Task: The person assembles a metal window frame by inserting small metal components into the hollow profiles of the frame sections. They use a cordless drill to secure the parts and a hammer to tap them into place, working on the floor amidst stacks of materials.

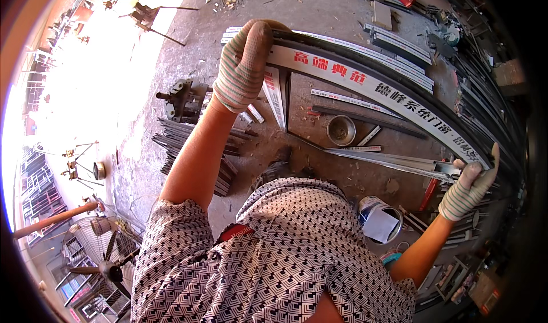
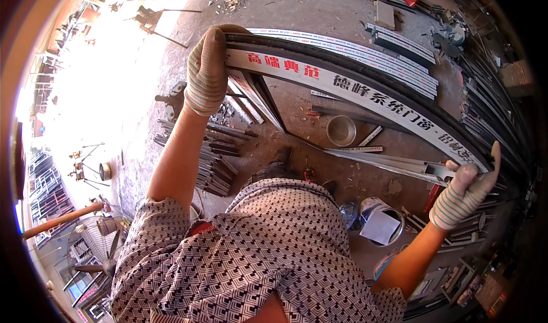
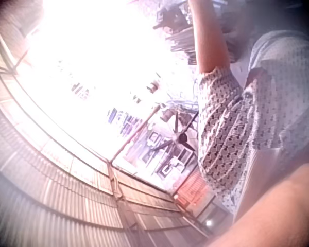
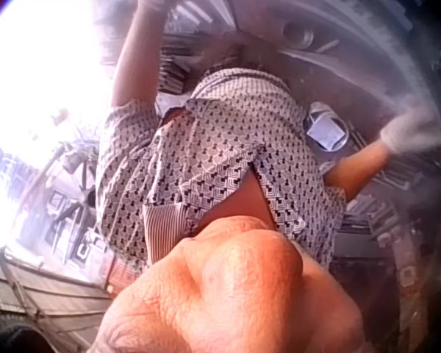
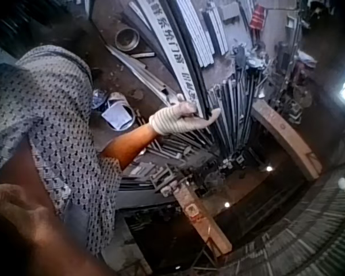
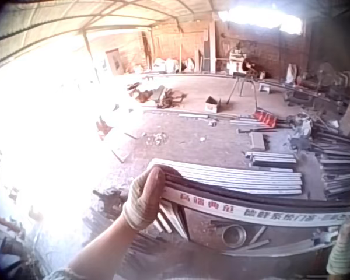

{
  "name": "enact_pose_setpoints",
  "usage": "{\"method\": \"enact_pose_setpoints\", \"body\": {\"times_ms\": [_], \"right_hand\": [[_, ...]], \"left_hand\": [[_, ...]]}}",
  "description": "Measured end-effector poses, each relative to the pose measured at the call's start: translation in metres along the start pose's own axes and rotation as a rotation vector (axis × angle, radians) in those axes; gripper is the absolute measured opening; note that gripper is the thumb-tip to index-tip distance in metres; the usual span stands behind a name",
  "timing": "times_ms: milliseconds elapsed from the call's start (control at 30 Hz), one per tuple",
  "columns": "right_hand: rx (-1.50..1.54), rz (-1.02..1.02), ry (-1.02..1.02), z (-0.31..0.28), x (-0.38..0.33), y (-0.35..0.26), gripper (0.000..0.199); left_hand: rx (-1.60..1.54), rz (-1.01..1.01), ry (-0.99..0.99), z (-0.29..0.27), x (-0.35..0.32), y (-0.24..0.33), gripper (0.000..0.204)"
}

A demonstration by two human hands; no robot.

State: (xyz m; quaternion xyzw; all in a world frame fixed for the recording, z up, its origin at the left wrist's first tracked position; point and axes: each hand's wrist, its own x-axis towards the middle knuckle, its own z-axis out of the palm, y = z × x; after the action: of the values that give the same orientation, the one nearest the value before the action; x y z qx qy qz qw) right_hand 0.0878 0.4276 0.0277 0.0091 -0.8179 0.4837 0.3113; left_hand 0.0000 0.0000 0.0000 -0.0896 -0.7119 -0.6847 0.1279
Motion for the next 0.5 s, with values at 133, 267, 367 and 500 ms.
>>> {"method": "enact_pose_setpoints", "body": {"times_ms": [133, 267, 367, 500], "right_hand": [[0.004, 0.003, -0.013, 0.001, 0.003, 0.001, 0.076], [-0.006, -0.014, -0.006, 0.006, 0.005, -0.004, 0.075], [-0.035, -0.076, 0.002, 0.012, 0.01, -0.008, 0.074], [0.134, -0.022, -0.004, 0.013, 0.007, -0.004, 0.08]], "left_hand": [[0.009, 0.027, 0.013, 0.0, 0.0, -0.001, 0.055], [-0.065, 0.029, 0.018, -0.002, -0.004, -0.006, 0.044], [-0.046, 0.008, 0.043, -0.003, -0.006, -0.006, 0.044], [0.075, 0.085, 0.009, -0.006, 0.002, -0.007, 0.045]]}}
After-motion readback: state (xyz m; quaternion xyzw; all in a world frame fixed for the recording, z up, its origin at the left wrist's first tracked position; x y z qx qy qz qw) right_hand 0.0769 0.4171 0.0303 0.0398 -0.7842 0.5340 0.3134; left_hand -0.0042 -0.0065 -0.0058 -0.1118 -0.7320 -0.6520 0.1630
